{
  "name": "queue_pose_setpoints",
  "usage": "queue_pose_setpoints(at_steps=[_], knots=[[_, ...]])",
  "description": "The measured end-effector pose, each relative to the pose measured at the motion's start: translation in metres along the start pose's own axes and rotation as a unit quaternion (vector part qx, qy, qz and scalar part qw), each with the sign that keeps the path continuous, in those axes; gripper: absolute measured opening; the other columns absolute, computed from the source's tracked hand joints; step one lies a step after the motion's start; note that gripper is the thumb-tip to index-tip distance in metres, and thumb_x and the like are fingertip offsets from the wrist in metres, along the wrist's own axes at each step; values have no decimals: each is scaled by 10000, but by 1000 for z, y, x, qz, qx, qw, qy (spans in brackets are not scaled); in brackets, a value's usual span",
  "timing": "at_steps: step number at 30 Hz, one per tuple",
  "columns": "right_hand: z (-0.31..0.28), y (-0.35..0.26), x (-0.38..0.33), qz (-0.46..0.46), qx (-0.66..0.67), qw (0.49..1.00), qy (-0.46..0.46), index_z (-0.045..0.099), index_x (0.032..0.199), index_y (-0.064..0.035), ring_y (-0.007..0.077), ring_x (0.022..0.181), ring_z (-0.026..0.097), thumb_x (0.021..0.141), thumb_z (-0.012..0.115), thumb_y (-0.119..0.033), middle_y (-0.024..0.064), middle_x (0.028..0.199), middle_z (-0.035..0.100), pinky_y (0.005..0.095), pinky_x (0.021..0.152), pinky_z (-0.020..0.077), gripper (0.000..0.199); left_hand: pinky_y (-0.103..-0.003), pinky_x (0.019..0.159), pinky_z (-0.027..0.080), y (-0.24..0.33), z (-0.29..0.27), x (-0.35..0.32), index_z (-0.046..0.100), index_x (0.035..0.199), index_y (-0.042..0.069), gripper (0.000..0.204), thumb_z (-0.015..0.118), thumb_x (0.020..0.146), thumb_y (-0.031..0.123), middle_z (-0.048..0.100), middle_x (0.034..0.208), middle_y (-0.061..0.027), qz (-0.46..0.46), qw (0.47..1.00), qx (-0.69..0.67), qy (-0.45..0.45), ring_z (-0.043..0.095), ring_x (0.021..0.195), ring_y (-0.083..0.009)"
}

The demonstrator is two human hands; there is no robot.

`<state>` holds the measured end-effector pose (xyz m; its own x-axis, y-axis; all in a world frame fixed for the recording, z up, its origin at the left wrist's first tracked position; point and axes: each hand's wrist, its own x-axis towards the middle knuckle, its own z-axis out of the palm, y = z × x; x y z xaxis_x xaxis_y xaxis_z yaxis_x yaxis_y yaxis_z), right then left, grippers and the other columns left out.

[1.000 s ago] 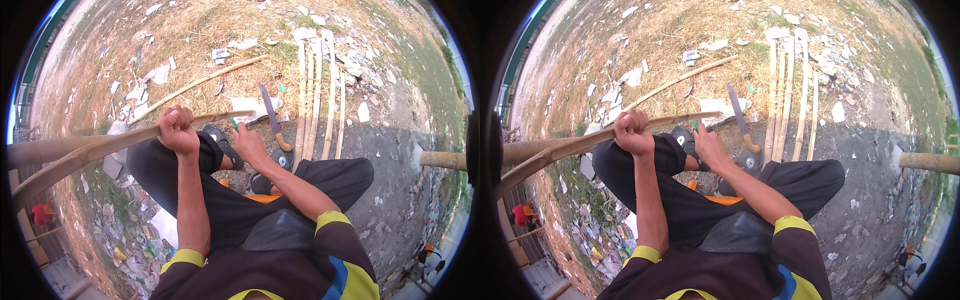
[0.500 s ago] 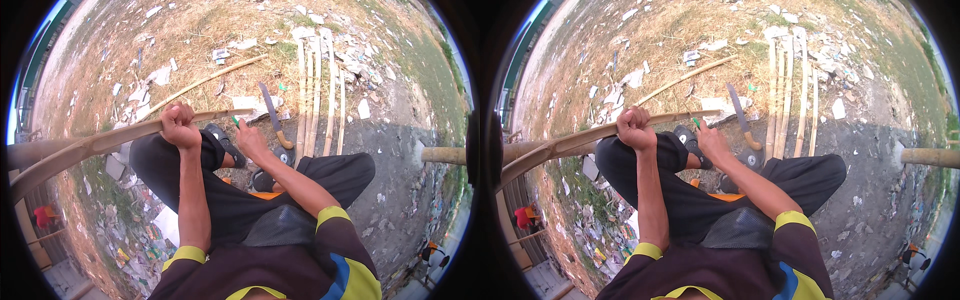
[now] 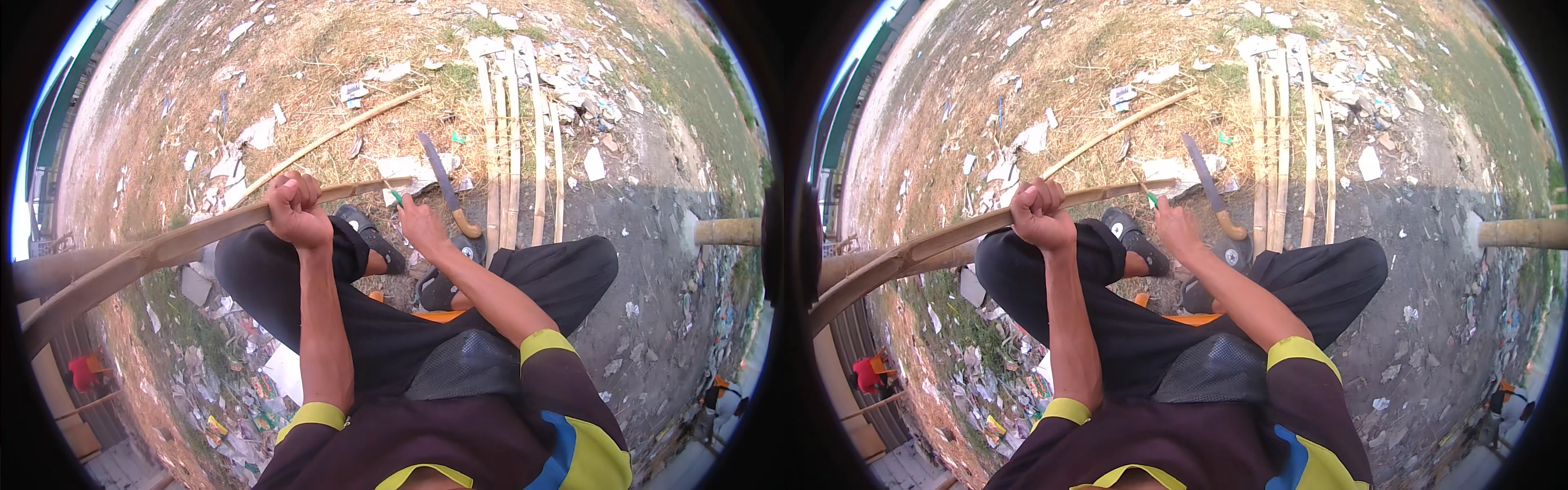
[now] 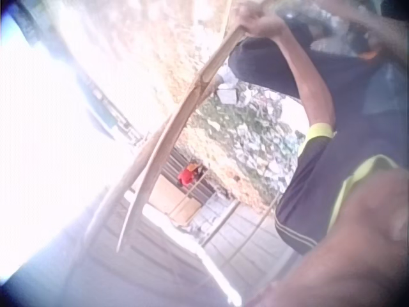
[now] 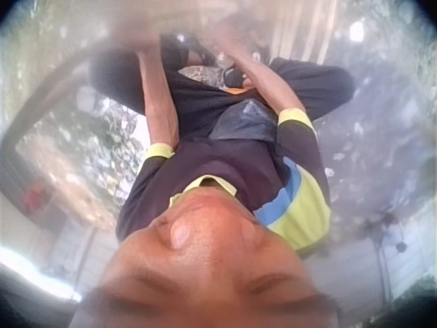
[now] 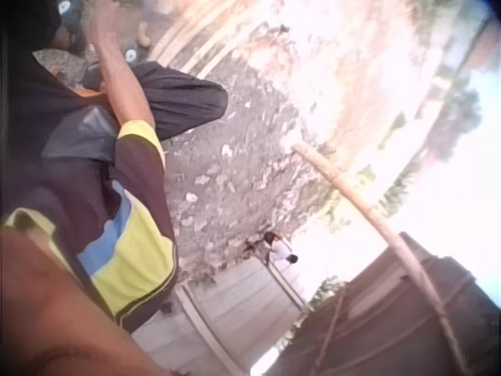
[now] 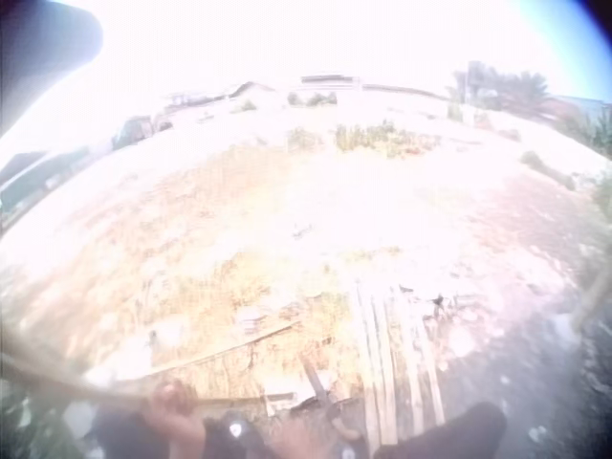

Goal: The person sits cross-legged on the ground and uses a small knife to shave the surface of a long bamboo stick. They hold the stick with their left hand and scrape the blade along its length with their right hand, removing thin strips of material.

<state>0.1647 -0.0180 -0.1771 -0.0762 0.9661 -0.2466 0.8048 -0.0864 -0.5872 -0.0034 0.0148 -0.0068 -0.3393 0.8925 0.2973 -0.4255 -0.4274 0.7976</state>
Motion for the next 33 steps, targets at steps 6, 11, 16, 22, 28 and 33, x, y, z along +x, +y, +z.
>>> queue_pose_setpoints(at_steps=[6, 11, 16, 22, 28, 33], knots=[[-5, -18, 3, -23, 5, 1000, -11, 473, 1015, -8, 471, 751, 627, 964, 451, -269, 289, 769, 629, 553, 652, 500, 267, -291, 446, 165, 0, -12, 4, 226, 547, 134, 335, 415, 822, 110, 200, 486, 16, 6, 1000, 4, -19, 151, 439, -93], [14, 24, 19, 12, 33, 999, 20, 471, 997, 3, 506, 714, 599, 967, 443, -275, 305, 742, 614, 587, 664, 464, 281, -288, 446, 160, 0, -5, 6, 220, 551, 132, 338, 414, 828, 116, 203, 494, 16, 6, 1000, -3, -12, 160, 443, -91], [6, -21, -2, -15, 109, 994, -1, 460, 1059, -13, 520, 737, 589, 968, 437, -274, 314, 748, 610, 598, 671, 453, 278, -283, 444, 149, -1, -4, 2, 210, 557, 130, 341, 416, 829, 126, 198, 505, 17, 16, 999, 21, 25, 160, 444, -91], [13, -18, 8, -2, 47, 999, 10, 439, 1023, -43, 474, 724, 630, 958, 459, -273, 285, 709, 619, 556, 646, 510, 240, -288, 449, 155, 2, -7, 1, 204, 565, 136, 327, 403, 824, 120, 195, 500, 16, 6, 998, 25, 53, 156, 446, -94], [13, -26, 6, -70, 12, 997, 37, 439, 1049, -36, 493, 661, 604, 951, 465, -268, 290, 694, 607, 562, 614, 491, 253, -277, 432, 145, 2, -15, 7, 204, 553, 141, 340, 423, 811, 113, 178, 495, 23, 13, 989, 18, 147, 146, 447, -87], [10, -33, 1, -41, -3, 999, 7, 425, 1058, -37, 474, 700, 635, 952, 448, -266, 276, 721, 624, 560, 631, 515, 253, -279, 432, 133, 6, -16, 5, 195, 550, 140, 348, 421, 813, 114, 175, 493, 23, 8, 989, -5, 149, 149, 444, -88]])
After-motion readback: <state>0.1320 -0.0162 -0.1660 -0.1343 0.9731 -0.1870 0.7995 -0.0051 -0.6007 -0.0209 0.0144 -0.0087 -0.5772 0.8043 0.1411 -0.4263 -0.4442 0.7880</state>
